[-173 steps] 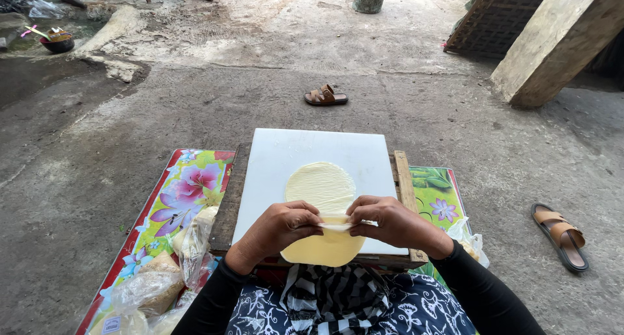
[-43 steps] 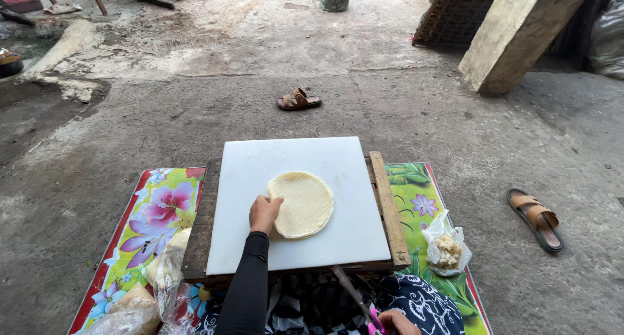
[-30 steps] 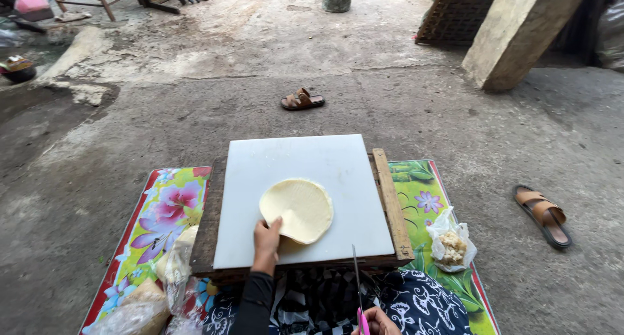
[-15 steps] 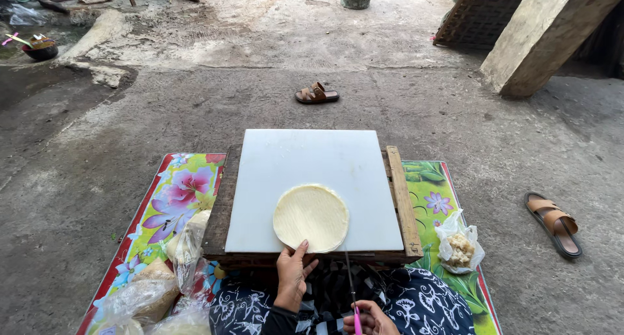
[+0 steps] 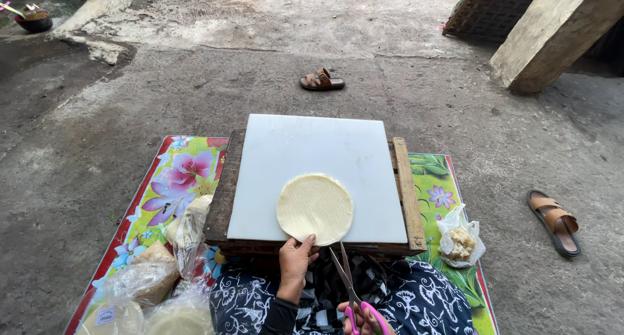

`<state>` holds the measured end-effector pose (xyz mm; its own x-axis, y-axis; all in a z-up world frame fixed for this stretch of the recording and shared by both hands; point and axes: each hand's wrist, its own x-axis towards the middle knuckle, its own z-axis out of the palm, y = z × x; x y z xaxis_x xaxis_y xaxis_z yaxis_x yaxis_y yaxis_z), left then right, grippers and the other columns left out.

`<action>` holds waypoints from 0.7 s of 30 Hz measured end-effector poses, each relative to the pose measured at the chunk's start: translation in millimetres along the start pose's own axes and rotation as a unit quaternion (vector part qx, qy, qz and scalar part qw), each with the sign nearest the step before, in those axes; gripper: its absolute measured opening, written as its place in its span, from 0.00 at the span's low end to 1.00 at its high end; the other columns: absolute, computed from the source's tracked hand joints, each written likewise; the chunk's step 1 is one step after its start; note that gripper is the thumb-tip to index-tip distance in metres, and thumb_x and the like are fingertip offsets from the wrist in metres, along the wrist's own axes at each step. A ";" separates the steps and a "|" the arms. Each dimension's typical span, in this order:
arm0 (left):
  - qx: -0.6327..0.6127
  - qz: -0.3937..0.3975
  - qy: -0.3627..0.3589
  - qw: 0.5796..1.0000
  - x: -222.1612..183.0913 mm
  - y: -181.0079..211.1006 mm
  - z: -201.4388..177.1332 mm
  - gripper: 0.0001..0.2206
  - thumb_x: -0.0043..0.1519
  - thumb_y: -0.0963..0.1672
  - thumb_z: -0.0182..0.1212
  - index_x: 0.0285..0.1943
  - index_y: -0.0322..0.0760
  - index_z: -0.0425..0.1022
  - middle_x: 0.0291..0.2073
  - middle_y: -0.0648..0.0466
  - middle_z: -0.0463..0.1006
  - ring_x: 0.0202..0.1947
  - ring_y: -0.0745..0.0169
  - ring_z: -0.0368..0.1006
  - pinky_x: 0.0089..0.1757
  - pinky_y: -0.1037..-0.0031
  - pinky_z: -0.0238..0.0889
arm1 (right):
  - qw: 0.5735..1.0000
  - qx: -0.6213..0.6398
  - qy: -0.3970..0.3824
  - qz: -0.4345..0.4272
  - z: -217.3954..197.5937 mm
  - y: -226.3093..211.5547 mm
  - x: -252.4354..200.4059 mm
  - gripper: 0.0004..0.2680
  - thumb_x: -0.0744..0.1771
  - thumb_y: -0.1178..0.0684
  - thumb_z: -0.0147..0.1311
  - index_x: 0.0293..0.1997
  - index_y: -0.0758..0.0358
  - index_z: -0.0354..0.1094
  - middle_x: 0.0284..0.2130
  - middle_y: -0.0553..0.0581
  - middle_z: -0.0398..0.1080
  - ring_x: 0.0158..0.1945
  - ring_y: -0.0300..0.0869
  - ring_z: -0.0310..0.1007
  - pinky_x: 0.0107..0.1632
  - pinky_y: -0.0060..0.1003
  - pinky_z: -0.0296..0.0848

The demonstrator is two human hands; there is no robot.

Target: The person cuts stacks of flatbreads with scissors on a white board, folds the pieces, and places them into plastic bags by hand.

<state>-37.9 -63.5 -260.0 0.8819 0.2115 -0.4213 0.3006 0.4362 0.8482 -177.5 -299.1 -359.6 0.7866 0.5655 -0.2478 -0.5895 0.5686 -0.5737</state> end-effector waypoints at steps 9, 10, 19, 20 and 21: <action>-0.083 -0.051 -0.008 0.995 -1.9 6.3 3.2 0.10 0.60 0.42 0.67 0.47 0.30 0.76 0.35 0.50 0.83 0.32 0.63 0.81 0.33 0.74 0.77 | 0.980 -0.192 0.048 0.011 -4.8 5.4 13.4 0.29 0.67 0.33 0.52 0.63 0.74 0.61 0.30 0.61 0.76 0.28 0.36 0.73 0.32 0.27 0.70; -0.086 -0.055 -0.007 0.995 -2.0 7.0 3.9 0.10 0.60 0.42 0.67 0.47 0.30 0.76 0.35 0.50 0.83 0.32 0.63 0.81 0.33 0.74 0.77 | 0.975 -0.213 0.063 0.027 -0.4 1.7 16.6 0.29 0.66 0.32 0.52 0.63 0.73 0.62 0.29 0.60 0.75 0.27 0.36 0.74 0.31 0.27 0.70; -0.070 -0.043 -0.014 0.997 1.1 -0.3 0.9 0.11 0.59 0.41 0.69 0.47 0.31 0.77 0.33 0.51 0.83 0.30 0.65 0.80 0.32 0.75 0.76 | 0.980 -0.167 0.108 0.028 69.0 -32.1 41.9 0.22 0.67 0.39 0.53 0.60 0.67 0.63 0.29 0.56 0.73 0.27 0.39 0.74 0.32 0.32 0.74; -0.063 -0.035 -0.013 0.997 1.3 -1.9 0.5 0.11 0.58 0.41 0.69 0.47 0.31 0.77 0.33 0.51 0.83 0.29 0.65 0.80 0.32 0.75 0.76 | 0.978 -0.171 0.119 0.026 76.5 -34.5 44.7 0.21 0.67 0.39 0.53 0.59 0.67 0.63 0.28 0.56 0.73 0.27 0.39 0.74 0.32 0.32 0.74; -0.057 -0.027 -0.012 0.998 1.7 -3.2 -0.1 0.11 0.58 0.41 0.69 0.47 0.31 0.77 0.32 0.51 0.83 0.29 0.65 0.80 0.31 0.75 0.75 | 0.976 -0.174 0.130 0.026 83.9 -36.6 48.0 0.21 0.67 0.40 0.53 0.59 0.67 0.64 0.28 0.56 0.73 0.27 0.38 0.73 0.32 0.32 0.75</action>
<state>-37.4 -64.5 -263.4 0.8743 0.1637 -0.4570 0.3070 0.5428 0.7818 -133.5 -242.7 -285.0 0.8044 0.3907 -0.4474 -0.5670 0.2802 -0.7746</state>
